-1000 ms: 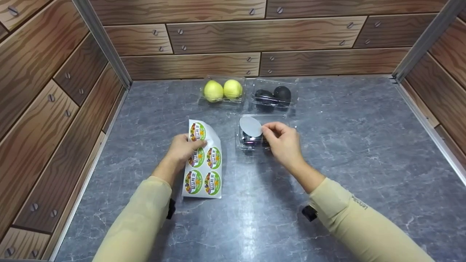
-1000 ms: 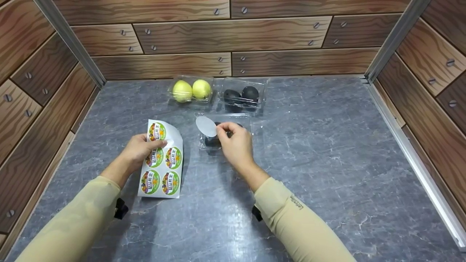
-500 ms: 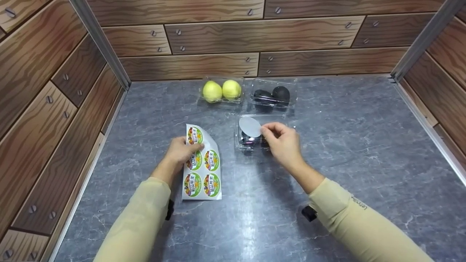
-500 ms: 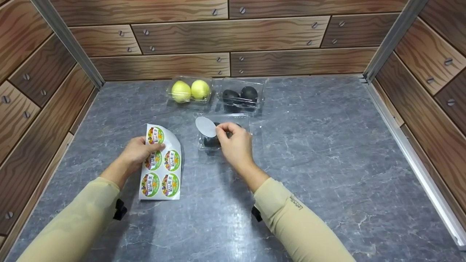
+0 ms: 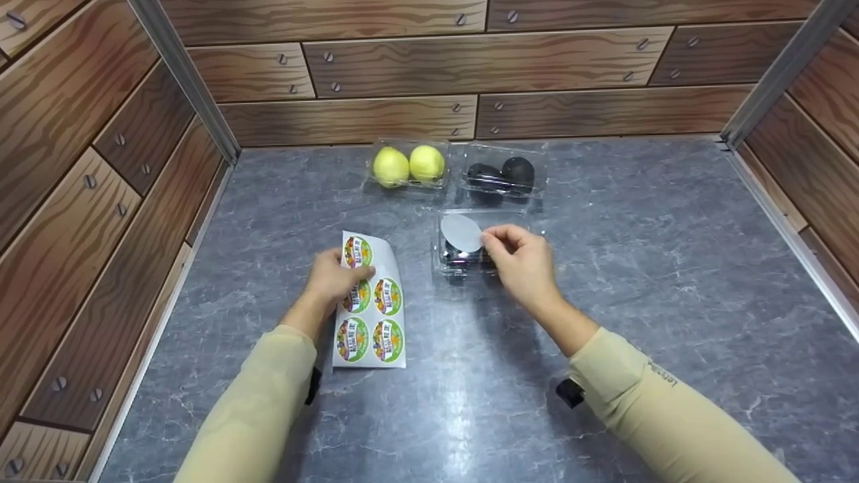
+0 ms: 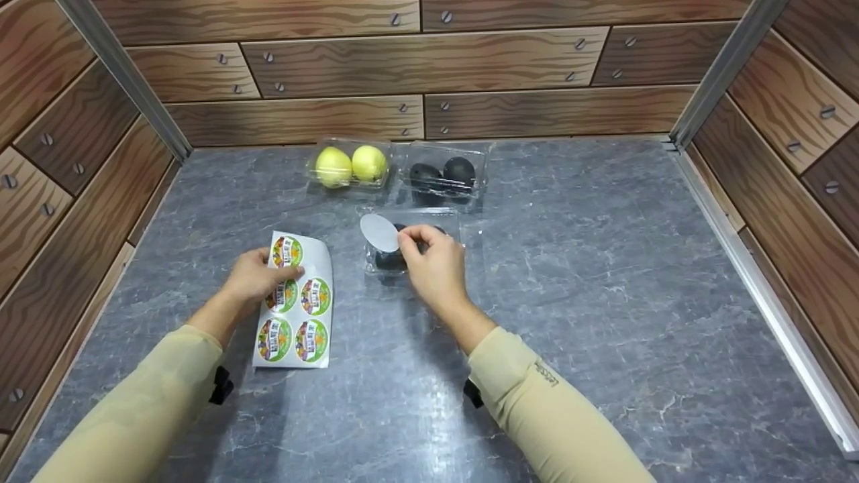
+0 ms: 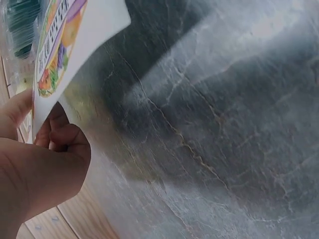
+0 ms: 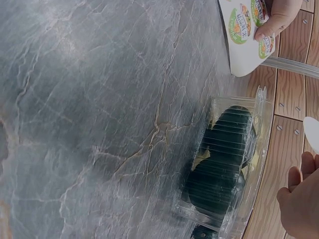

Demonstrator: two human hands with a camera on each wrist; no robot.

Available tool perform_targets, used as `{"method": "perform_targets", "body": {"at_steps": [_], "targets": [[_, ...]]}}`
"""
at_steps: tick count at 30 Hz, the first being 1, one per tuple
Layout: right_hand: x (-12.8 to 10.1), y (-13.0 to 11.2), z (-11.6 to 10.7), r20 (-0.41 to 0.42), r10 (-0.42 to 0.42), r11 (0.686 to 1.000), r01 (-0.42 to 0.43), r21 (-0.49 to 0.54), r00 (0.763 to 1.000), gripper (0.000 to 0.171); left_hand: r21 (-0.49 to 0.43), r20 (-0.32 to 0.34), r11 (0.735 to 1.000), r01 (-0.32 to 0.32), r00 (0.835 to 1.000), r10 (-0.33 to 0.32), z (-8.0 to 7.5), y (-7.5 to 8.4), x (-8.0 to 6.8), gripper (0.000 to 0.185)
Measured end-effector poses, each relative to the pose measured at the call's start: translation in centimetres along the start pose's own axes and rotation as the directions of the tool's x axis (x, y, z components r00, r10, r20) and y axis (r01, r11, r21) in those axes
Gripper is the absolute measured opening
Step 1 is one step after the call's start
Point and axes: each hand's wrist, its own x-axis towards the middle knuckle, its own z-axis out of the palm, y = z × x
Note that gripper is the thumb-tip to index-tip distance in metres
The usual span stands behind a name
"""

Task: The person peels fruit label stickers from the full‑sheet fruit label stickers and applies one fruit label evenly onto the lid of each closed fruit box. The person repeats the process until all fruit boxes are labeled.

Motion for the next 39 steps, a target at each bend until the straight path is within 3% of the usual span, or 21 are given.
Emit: {"method": "perform_targets", "body": {"at_steps": [12, 21, 32, 36, 39], "targets": [[0.0, 0.1, -0.2, 0.002, -0.001, 1.0, 0.001, 0.021, 1.0, 0.009, 0.041, -0.092, 0.999, -0.026, 0.995, 0.03, -0.4, -0.6, 0.4, 0.057], [0.0, 0.1, -0.2, -0.002, 0.004, 1.0, -0.004, 0.008, 1.0, 0.008, 0.165, -0.146, 0.985, -0.046, 0.987, 0.07, -0.6, -0.4, 0.3, 0.072], [0.1, 0.3, -0.4, -0.009, -0.014, 1.0, 0.014, -0.005, 1.0, 0.009, 0.264, -0.195, 0.962, -0.064, 0.974, 0.119, -1.0, -0.3, -0.3, 0.074], [0.1, 0.2, -0.5, -0.008, 0.0, 1.0, -0.001, -0.002, 1.0, 0.01, 0.287, -0.217, 0.95, -0.12, 0.958, 0.187, -0.7, 0.1, -0.6, 0.071], [0.2, 0.0, -0.6, -0.011, 0.019, 1.0, -0.019, 0.002, 1.0, 0.01, 0.298, -0.24, 0.935, -0.194, 0.932, 0.27, -0.3, 0.7, -0.8, 0.068]]}}
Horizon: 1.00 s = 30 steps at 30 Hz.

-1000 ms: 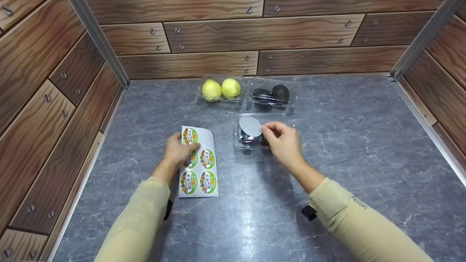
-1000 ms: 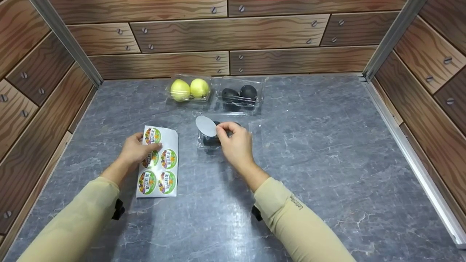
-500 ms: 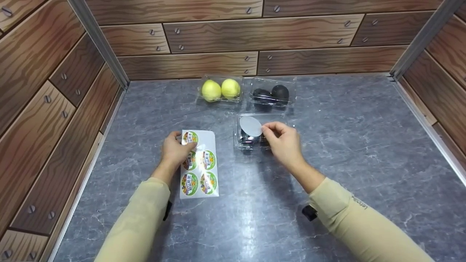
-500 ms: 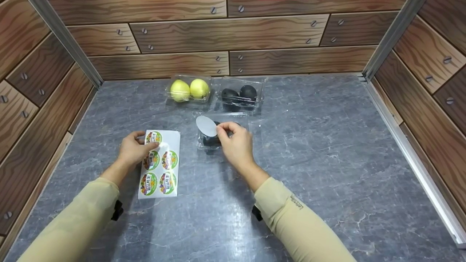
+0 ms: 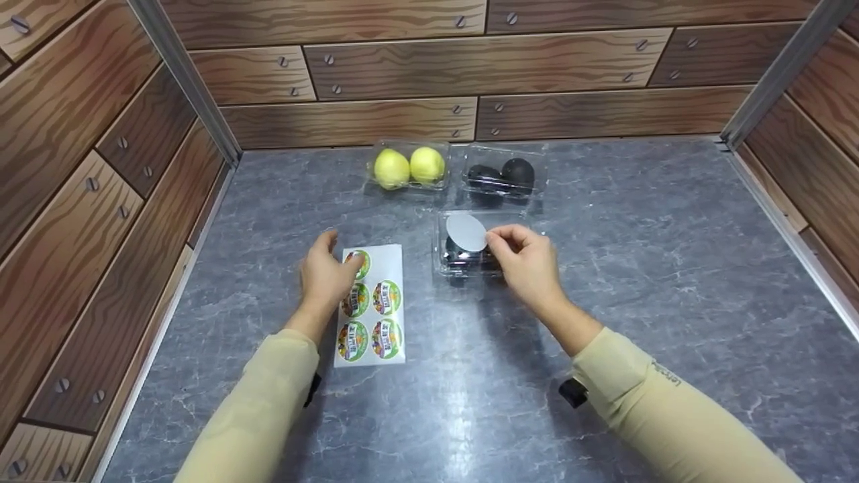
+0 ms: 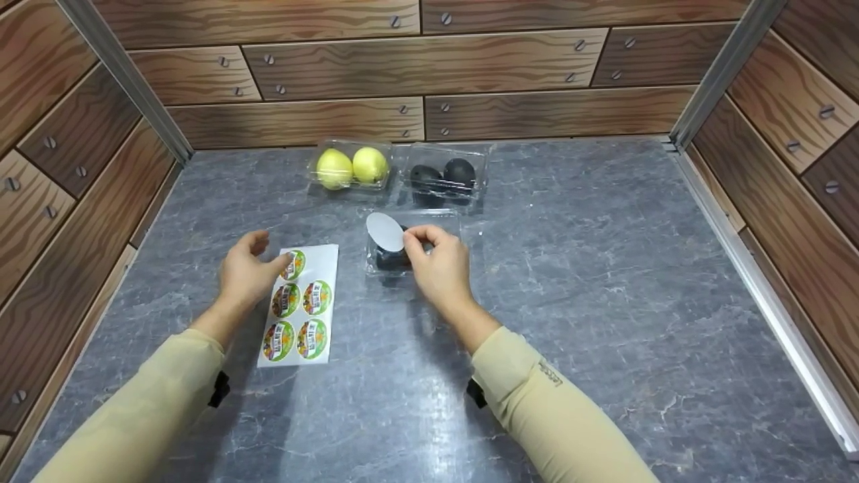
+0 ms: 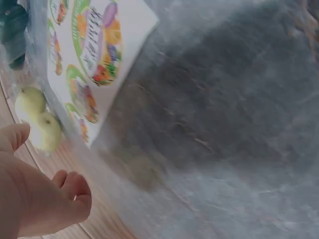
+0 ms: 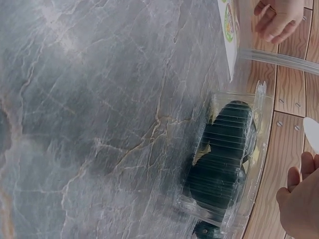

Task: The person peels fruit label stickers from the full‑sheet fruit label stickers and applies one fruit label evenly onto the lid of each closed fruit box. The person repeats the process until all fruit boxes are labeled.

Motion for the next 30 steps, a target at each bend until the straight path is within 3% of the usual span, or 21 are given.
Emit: {"method": "perform_targets", "body": {"at_steps": [3, 6, 8, 11, 14, 17, 26, 30], "targets": [[0.1, -0.1, -0.1, -0.012, 0.024, 1.0, -0.024, 0.018, 1.0, 0.01, -0.001, -0.063, 0.995, -0.101, 0.993, 0.101, 0.5, 0.8, -0.2, 0.064], [0.2, -0.3, -0.1, -0.027, 0.053, 0.997, -0.052, 0.057, 0.998, 0.01, 0.019, -0.131, 0.974, -0.227, 0.965, 0.228, 1.2, 1.8, -0.6, 0.057], [0.4, -0.5, -0.1, -0.035, 0.075, 0.993, -0.071, 0.09, 0.997, 0.01, 0.043, -0.162, 0.945, -0.323, 0.931, 0.326, 1.7, 2.5, -1.0, 0.052], [0.6, -0.7, -0.1, -0.041, 0.105, 0.986, -0.099, 0.135, 0.994, 0.011, 0.083, -0.186, 0.883, -0.462, 0.863, 0.469, 2.5, 3.6, -1.5, 0.045], [0.8, -0.9, -0.2, -0.043, 0.142, 0.976, -0.133, 0.17, 0.989, 0.011, 0.11, -0.19, 0.82, -0.561, 0.798, 0.572, 3.2, 4.7, -2.0, 0.042], [1.0, -1.1, -0.2, -0.041, 0.177, 0.967, -0.166, 0.194, 0.983, 0.012, 0.129, -0.182, 0.776, -0.618, 0.754, 0.631, 3.8, 5.6, -2.5, 0.041], [1.2, -1.7, -0.1, -0.038, 0.223, 0.957, -0.211, 0.201, 0.974, 0.012, 0.21, -0.094, 0.674, -0.708, 0.672, 0.735, 5.1, 7.5, -3.7, 0.039], [1.2, -1.8, 0.1, -0.045, 0.22, 0.957, -0.207, 0.203, 0.974, 0.013, 0.223, -0.076, 0.619, -0.753, 0.619, 0.781, 5.7, 8.3, -4.1, 0.034]]}}
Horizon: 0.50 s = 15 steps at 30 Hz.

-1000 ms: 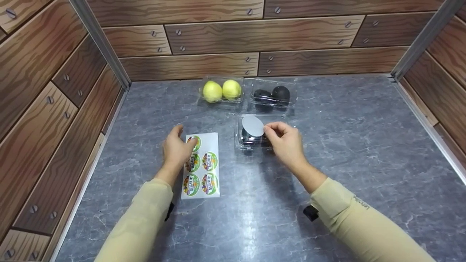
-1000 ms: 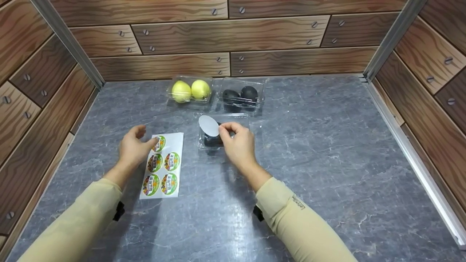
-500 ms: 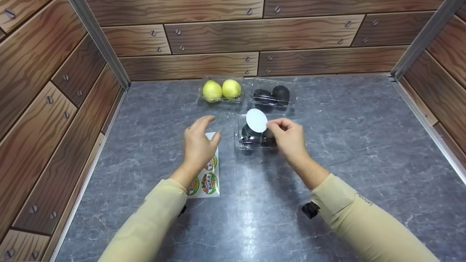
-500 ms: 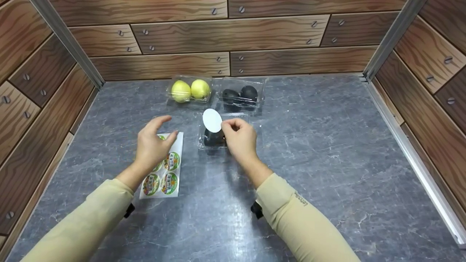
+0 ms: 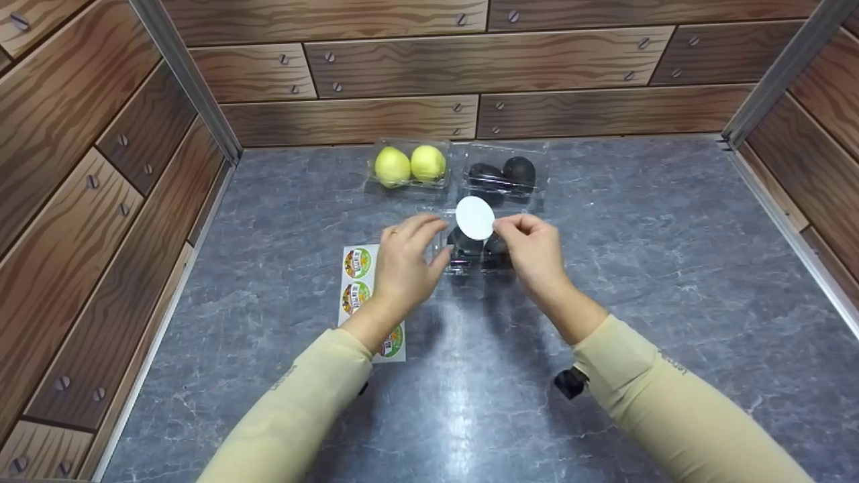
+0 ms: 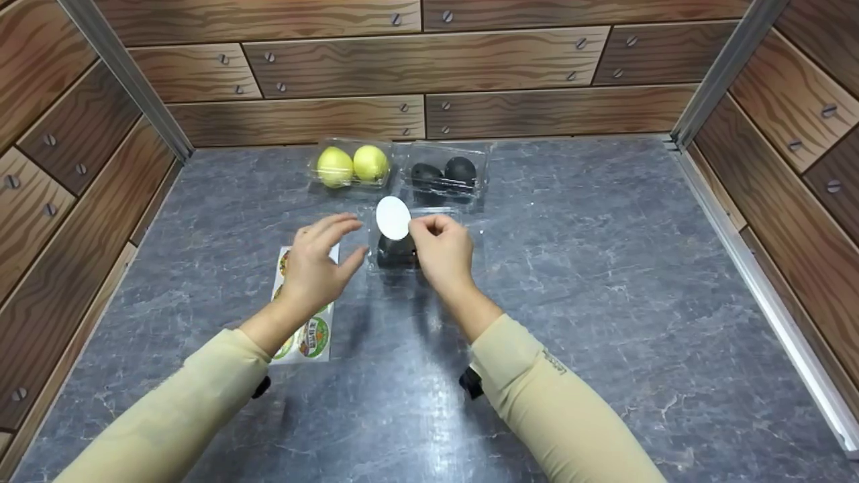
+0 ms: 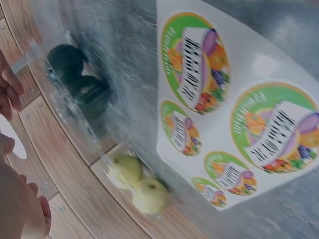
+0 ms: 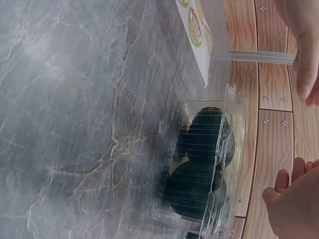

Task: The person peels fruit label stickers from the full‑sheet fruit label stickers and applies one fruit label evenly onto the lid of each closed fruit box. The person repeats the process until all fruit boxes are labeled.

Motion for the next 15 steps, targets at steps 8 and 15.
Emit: {"method": "perform_targets", "body": {"at_steps": [8, 15], "targets": [[-0.1, 0.0, 0.3, -0.005, 0.014, 0.999, -0.014, 0.03, 1.0, 0.011, 0.028, -0.012, 0.995, -0.093, 0.996, 0.094, 1.0, 1.3, 0.5, 0.026], [0.0, -0.2, 0.4, 0.0, 0.023, 0.999, -0.023, 0.041, 1.0, 0.011, 0.053, -0.045, 0.985, -0.162, 0.985, 0.164, 1.6, 1.7, 0.7, 0.024]]}}
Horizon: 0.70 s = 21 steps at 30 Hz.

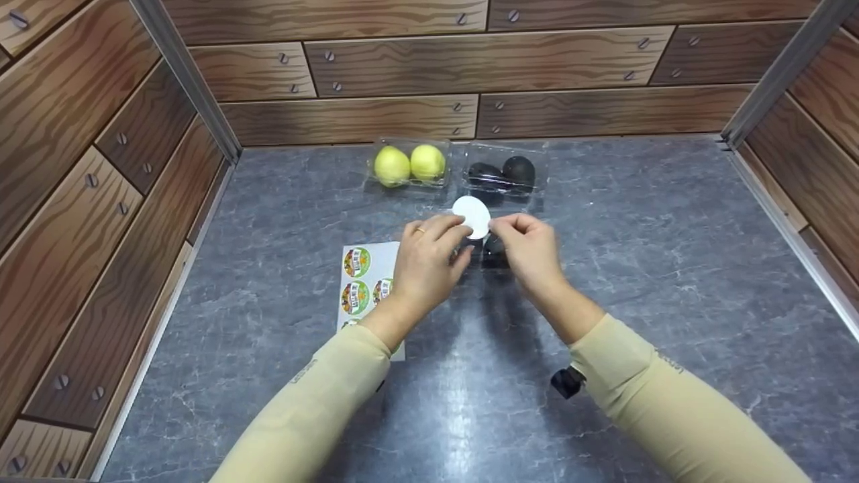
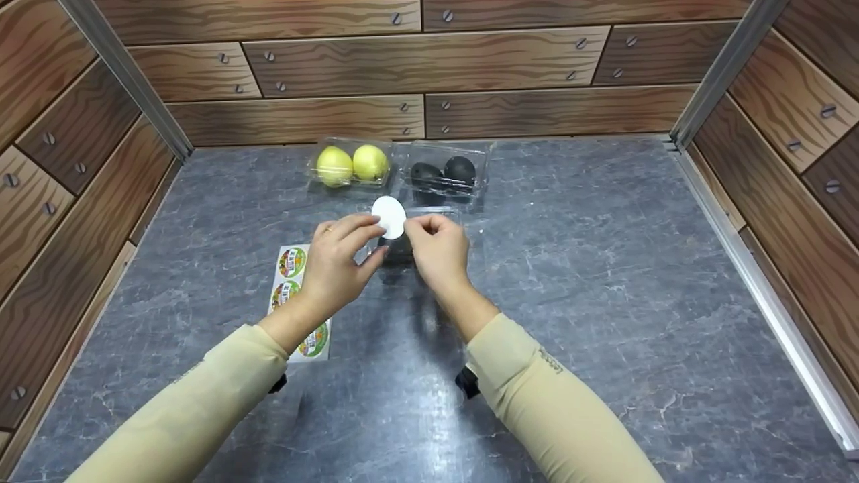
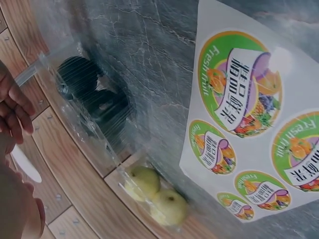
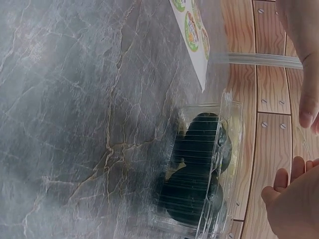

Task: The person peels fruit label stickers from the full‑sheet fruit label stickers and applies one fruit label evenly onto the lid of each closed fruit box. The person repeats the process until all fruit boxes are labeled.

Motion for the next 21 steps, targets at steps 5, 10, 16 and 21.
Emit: {"method": "perform_targets", "body": {"at_steps": [5, 10, 16, 21], "targets": [[-0.04, -0.1, 0.12, 0.009, 0.008, 1.0, -0.008, -0.011, 1.0, 0.012, 0.046, -0.011, 0.999, -0.03, 0.999, 0.03, 0.35, 0.09, 0.01, 0.021], [-0.2, -0.19, 0.14, 0.011, 0.002, 1.0, -0.001, -0.021, 1.0, 0.012, 0.086, -0.022, 0.995, -0.044, 0.999, 0.047, 0.63, -0.01, 0.02, 0.019], [-0.25, -0.09, 0.16, 0.018, 0.006, 1.0, -0.006, -0.01, 1.0, 0.013, 0.123, -0.04, 0.988, -0.089, 0.995, 0.095, 0.8, 0.03, 0.09, 0.015], [-0.21, 0.09, 0.2, 0.026, 0.012, 1.0, -0.012, -0.004, 1.0, 0.013, 0.127, -0.038, 0.987, -0.094, 0.994, 0.099, 0.9, -0.01, 0.11, 0.013]]}}
